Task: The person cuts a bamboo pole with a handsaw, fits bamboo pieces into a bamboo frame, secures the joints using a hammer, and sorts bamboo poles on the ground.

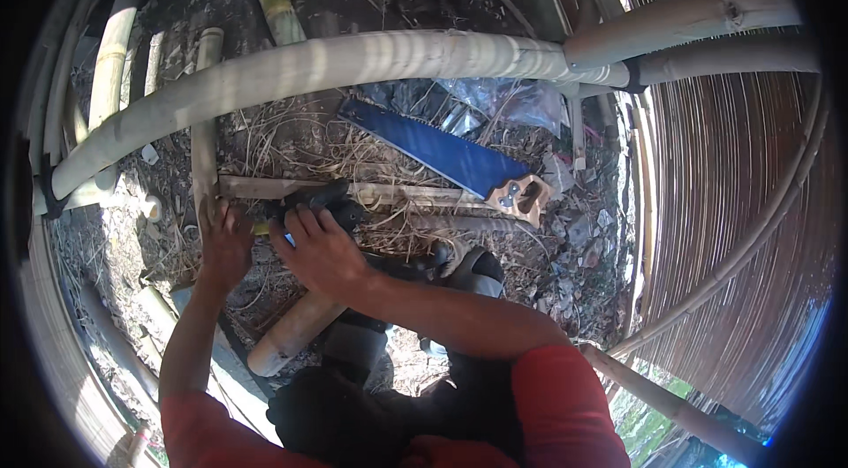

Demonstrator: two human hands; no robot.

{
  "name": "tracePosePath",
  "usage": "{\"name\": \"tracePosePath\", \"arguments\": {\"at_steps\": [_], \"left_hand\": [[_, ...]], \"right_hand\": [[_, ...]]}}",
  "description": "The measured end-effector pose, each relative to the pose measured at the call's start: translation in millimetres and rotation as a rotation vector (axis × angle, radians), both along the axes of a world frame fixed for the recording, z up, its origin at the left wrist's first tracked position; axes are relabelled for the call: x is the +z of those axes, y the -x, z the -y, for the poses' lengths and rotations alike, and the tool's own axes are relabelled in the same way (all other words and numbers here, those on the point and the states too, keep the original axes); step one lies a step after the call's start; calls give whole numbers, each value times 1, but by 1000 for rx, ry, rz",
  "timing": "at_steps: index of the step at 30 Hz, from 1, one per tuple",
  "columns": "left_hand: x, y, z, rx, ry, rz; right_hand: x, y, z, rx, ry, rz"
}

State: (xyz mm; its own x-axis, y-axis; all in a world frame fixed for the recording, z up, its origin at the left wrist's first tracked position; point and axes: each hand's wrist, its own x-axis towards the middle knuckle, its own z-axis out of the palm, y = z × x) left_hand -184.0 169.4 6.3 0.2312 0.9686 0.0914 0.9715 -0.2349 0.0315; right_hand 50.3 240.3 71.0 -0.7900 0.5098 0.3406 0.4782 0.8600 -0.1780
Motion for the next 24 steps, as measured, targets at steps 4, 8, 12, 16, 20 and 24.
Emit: {"name": "tracePosePath", "arguments": {"at_steps": [4, 8, 12, 16, 20, 24], "left_hand": [[91, -38, 4, 11, 54, 126], [133, -44, 2, -51, 72, 172], [169, -45, -37, 88, -65, 697], [179, 37, -96, 276, -568, 621], [165, 67, -191, 522, -449, 757], [171, 52, -207, 660, -41, 321]], "right_hand": [[4, -30, -5, -89, 97, -38], [18, -47, -8, -46, 404, 100], [46, -115, -12, -2, 614, 120], [97, -161, -17, -328, 778, -25], [168, -168, -76, -810, 558, -383], [205, -161, -157, -995, 211, -693]]}}
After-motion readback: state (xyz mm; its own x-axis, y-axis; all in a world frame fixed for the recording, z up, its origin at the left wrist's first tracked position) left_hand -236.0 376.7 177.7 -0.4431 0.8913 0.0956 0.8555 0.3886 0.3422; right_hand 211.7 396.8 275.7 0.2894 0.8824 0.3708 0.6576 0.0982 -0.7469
